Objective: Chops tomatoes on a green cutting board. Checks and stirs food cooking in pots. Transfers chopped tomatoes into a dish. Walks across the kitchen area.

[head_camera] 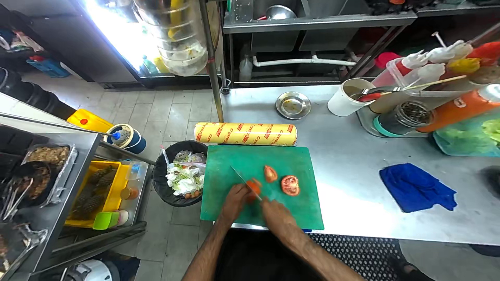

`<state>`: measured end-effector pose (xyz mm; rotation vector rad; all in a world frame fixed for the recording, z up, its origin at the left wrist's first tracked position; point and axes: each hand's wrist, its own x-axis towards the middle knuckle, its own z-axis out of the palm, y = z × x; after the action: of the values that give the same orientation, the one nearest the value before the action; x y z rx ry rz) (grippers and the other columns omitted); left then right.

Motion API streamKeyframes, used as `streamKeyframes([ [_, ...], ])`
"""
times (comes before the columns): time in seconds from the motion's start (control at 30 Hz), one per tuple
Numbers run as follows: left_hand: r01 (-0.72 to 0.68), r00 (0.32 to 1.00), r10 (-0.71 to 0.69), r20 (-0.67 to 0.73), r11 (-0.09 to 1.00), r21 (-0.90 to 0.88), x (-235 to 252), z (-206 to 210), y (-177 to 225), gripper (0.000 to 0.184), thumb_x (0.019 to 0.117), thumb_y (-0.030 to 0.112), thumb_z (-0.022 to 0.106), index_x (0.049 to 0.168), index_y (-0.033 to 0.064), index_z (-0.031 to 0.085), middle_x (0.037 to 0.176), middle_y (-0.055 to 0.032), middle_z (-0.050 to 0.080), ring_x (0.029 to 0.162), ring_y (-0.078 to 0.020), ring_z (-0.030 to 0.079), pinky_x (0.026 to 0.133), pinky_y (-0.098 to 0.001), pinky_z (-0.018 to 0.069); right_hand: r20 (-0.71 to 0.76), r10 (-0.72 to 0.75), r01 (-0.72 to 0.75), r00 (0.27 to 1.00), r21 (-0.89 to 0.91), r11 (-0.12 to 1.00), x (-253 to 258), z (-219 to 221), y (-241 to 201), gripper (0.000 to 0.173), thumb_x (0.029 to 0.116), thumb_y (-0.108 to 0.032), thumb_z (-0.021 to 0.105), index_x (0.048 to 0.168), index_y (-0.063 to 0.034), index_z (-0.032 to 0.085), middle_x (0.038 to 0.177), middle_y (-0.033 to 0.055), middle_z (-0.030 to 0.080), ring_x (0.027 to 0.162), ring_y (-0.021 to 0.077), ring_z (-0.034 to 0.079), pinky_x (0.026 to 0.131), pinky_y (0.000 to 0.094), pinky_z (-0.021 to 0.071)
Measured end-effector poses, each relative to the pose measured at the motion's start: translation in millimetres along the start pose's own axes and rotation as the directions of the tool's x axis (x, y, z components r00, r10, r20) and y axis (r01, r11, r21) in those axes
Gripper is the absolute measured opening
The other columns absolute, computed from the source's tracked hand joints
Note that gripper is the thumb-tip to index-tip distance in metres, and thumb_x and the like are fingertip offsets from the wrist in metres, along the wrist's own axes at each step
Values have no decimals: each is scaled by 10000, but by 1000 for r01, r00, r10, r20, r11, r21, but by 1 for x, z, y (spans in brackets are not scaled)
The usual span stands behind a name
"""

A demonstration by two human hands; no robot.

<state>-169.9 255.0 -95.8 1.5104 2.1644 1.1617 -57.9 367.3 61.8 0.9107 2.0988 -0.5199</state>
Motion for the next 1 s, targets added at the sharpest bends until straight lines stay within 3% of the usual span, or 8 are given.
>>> streamKeyframes([
  [0.07,-15,1000,15,-3,1000,14,-3,0,-1,219,1045,216,575,1110,97,748,1145,-57,726,1134,-187,664,1043,-340,519,31,22,-22,999,7,1000,-6,2,-1,346,1061,-183,460,1369,-32,507,1210,233,655,1111,409,680,874,542,582],
  [0.2,-39,999,39,-4,999,8,-5,0,-2,213,1049,184,557,1099,97,745,1171,-63,721,1167,-199,655,1061,-343,512,-142,6,5,990,80,997,45,56,5,350,1084,-233,395,1377,-77,506,1074,214,704,1000,403,718,814,545,591],
  [0.33,-52,995,51,80,999,10,-6,-7,-2,228,1061,167,533,1144,94,733,1251,-67,701,1233,-205,629,1101,-350,486,-84,-19,25,996,66,997,41,40,6,375,1086,-256,397,1389,-57,490,1119,233,688,1039,415,706,840,558,586],
  [0.43,-77,989,72,130,996,33,-4,-10,-4,223,1064,164,522,1112,74,721,1203,-75,702,1204,-211,633,1086,-347,490,-14,-2,2,1000,23,1000,9,15,3,362,1089,-251,408,1361,-34,508,1175,236,667,1089,416,686,867,544,580],
  [0.5,-89,988,83,129,995,48,-5,-9,-4,227,1065,157,518,1111,82,728,1194,-54,707,1199,-195,635,1081,-337,494,-2,32,-32,999,18,999,1,20,1,344,1091,-248,402,1349,-49,511,1160,219,677,1075,401,698,854,531,588],
  [0.67,-61,994,58,92,998,35,-4,-8,-1,224,1052,125,537,1107,81,749,1195,-62,723,1213,-196,646,1087,-352,502,-150,13,-2,989,75,997,47,60,0,347,1083,-226,382,1376,-84,505,1066,203,709,991,398,722,809,544,594],
  [0.9,-113,981,107,165,993,26,-5,-13,-8,232,1061,135,515,1123,81,732,1221,-55,707,1240,-193,622,1114,-350,471,-13,15,-14,1000,60,998,12,29,0,373,1099,-276,385,1365,-46,510,1163,223,678,1081,402,694,871,540,581],
  [1.0,-92,988,90,127,996,14,-7,-10,-7,211,1050,114,540,1090,83,745,1183,-52,713,1220,-187,630,1101,-345,486,-67,22,-17,997,84,996,29,47,-2,344,1086,-240,388,1356,-67,513,1103,208,699,1029,390,714,833,539,592],
])
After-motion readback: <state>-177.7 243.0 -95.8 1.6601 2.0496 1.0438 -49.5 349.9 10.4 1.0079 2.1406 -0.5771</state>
